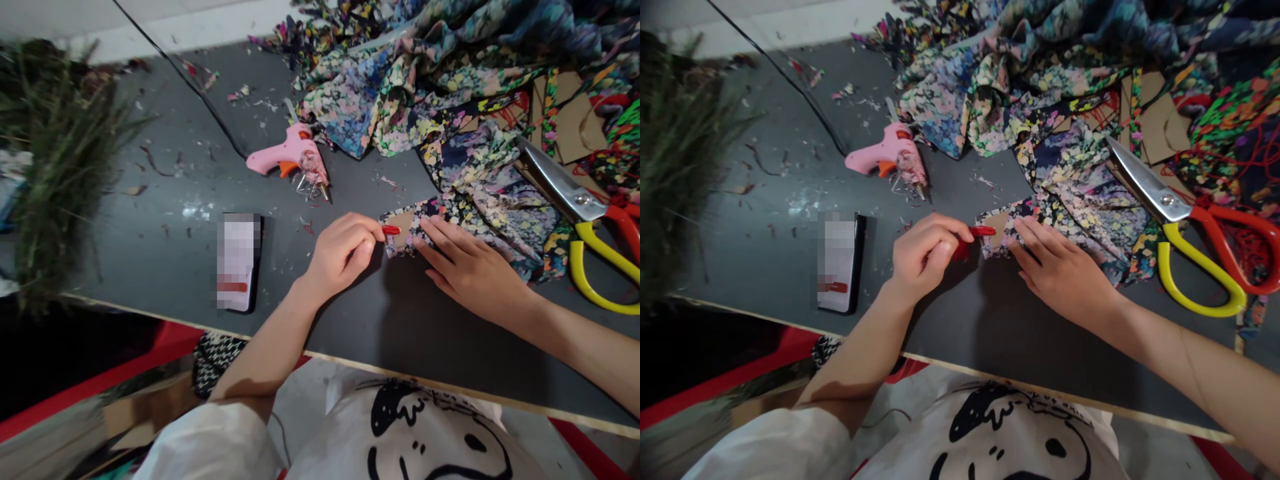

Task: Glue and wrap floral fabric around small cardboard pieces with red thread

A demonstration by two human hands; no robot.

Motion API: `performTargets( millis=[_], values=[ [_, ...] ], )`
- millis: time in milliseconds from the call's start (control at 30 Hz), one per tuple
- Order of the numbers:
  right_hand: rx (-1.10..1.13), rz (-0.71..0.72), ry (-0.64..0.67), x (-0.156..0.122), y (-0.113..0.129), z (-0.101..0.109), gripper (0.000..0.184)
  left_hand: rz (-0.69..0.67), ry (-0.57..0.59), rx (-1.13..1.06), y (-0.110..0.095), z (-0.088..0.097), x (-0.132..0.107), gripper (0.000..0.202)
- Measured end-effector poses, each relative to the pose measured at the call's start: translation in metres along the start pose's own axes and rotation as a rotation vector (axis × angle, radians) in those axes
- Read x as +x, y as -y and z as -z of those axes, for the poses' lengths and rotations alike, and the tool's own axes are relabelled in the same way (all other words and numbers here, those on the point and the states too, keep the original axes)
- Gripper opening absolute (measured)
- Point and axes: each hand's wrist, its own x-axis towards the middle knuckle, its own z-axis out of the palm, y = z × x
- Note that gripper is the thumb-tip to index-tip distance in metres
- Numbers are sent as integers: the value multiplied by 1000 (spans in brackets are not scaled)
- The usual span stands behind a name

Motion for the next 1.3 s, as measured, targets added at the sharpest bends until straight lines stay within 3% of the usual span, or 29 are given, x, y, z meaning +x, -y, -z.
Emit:
performTargets(
  millis=[100,367,567,733,867,933,1067,1167,1300],
  values=[
    [-12,1,1,0,0,0,41,54,-76,61,2,-5,2,17],
    [-35,-1,20,-1,0,0,42,126,61,286,4,-7,1,6],
    [-29,6,1,0,-1,0,41,221,213,436,-1,6,-8,8],
    [-13,4,17,-1,0,0,42,283,293,557,-5,27,-20,8],
    [-5,-1,17,-1,-1,-1,44,316,290,542,-20,39,-16,12],
    [-11,2,12,-1,-1,-1,44,279,247,443,-26,35,-7,14],
    [-28,7,-15,-1,-1,-1,42,171,192,325,-23,10,12,14],
    [-30,11,-26,-1,-1,-1,41,189,158,326,-14,-7,17,10],
    [-18,7,-14,-1,0,-2,41,190,91,300,-8,-15,15,7]
  ],
)
